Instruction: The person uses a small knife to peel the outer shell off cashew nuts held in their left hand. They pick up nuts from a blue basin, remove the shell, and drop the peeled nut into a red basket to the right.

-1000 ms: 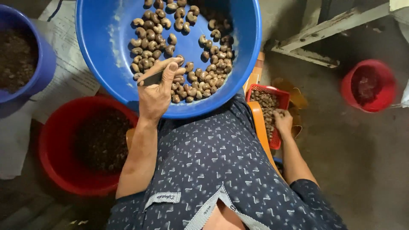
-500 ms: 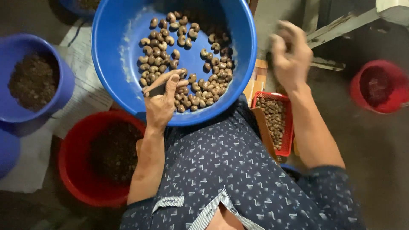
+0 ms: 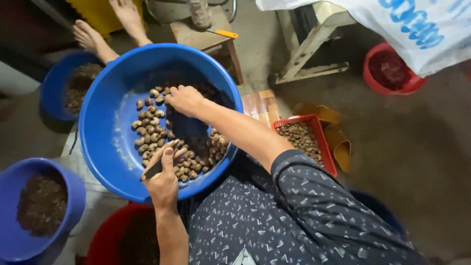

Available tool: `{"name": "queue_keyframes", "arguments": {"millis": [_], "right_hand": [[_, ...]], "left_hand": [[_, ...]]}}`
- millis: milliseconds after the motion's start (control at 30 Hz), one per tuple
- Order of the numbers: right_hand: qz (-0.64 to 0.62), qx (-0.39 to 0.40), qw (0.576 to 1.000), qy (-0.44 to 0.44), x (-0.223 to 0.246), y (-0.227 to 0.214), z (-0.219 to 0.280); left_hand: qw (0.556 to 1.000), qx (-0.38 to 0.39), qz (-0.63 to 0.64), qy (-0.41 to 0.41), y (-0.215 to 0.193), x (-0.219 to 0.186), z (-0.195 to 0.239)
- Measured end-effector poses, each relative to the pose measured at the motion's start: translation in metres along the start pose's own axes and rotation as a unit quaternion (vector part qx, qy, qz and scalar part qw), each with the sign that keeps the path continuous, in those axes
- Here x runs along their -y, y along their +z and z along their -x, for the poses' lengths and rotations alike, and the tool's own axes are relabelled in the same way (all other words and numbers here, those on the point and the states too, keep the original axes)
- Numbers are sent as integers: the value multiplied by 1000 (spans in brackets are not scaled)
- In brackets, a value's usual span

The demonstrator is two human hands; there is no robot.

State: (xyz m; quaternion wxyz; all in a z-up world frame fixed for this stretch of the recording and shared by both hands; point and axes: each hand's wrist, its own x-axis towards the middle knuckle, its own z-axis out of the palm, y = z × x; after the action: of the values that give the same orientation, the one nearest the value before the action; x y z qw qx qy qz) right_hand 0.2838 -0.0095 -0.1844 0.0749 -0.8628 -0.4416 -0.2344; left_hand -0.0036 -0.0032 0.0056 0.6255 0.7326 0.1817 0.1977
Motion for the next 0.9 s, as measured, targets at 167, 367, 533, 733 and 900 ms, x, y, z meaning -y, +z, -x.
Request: {"name": "queue_keyframes", "arguments": {"millis": [167, 367, 533, 733, 900], "right_hand": [[11, 1, 1000, -16, -7, 0, 7], [-182, 69, 977, 90, -2, -50, -2], [-536, 122, 814, 186, 7, -185, 34], [-782, 72, 581, 214, 26, -229, 106], [-801, 80, 537, 252, 31, -231, 118]], "left_hand": [[999, 14, -32, 5, 0, -4, 2], [999, -19, -8, 37, 3, -11, 0], [994, -87, -2, 65, 3, -2, -3], [982, -17, -16, 188, 3, 13, -6], [973, 45, 20, 226, 5, 8, -7]]}}
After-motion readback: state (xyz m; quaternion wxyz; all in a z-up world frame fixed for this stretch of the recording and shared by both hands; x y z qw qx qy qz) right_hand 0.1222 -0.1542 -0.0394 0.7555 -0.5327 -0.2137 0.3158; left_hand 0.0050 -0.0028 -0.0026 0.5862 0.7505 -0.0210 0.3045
